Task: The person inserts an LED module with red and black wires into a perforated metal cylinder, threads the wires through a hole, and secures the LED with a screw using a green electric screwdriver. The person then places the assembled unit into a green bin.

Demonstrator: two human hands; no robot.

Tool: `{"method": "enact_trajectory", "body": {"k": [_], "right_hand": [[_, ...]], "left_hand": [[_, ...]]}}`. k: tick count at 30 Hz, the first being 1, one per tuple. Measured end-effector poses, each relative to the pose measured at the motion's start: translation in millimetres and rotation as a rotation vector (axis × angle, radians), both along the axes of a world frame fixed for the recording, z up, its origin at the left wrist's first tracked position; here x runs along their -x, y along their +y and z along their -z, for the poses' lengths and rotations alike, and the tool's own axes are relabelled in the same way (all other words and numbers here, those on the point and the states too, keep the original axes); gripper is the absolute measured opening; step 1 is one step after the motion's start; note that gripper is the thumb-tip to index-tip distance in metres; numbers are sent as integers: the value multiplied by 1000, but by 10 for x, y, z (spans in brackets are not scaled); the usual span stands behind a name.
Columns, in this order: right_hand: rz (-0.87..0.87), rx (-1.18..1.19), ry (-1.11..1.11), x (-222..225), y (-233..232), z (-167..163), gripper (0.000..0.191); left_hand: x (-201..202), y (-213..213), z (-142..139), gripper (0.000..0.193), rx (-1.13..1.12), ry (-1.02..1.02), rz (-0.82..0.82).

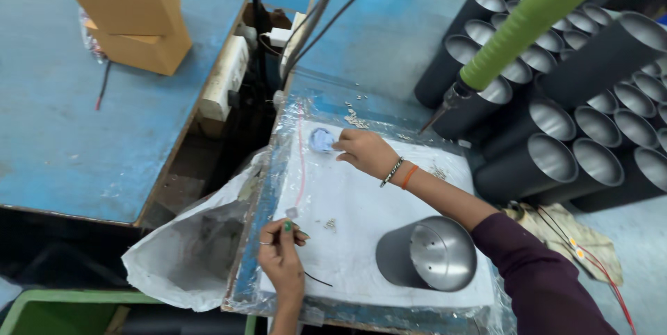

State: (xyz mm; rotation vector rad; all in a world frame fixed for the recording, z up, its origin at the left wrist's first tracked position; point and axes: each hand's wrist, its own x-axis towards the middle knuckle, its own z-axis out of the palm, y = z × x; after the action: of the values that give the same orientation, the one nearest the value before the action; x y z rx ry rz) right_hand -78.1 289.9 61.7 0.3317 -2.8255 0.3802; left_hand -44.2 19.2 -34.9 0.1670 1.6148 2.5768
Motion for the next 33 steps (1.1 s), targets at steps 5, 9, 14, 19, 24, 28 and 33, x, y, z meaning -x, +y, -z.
{"method": "enact_trajectory", "body": {"k": [5, 9, 14, 19, 24, 28, 33], "right_hand": [[46, -15, 69, 107, 83, 55, 8], [119, 72, 12, 147, 125, -27, 9], [84, -11, -10, 102, 78, -99, 8], [36, -132, 45, 95, 53, -109, 13], [10, -176, 22, 134, -1, -41, 11], [40, -89, -36, 160, -6, -10, 9], [117, 90, -122, 231, 22, -30, 10]], "left_hand": [[-72, 7, 4, 9, 44, -37, 22], [-97, 32, 41, 9, 49, -25, 47], [-133, 40, 58, 10, 53, -22, 51], [-138, 32, 60, 10, 81, -18, 55], [-127, 24, 28, 10, 94, -14, 57], [-106, 26, 11, 11, 99, -12, 60], [-80, 29, -1, 11, 102, -22, 66]]}}
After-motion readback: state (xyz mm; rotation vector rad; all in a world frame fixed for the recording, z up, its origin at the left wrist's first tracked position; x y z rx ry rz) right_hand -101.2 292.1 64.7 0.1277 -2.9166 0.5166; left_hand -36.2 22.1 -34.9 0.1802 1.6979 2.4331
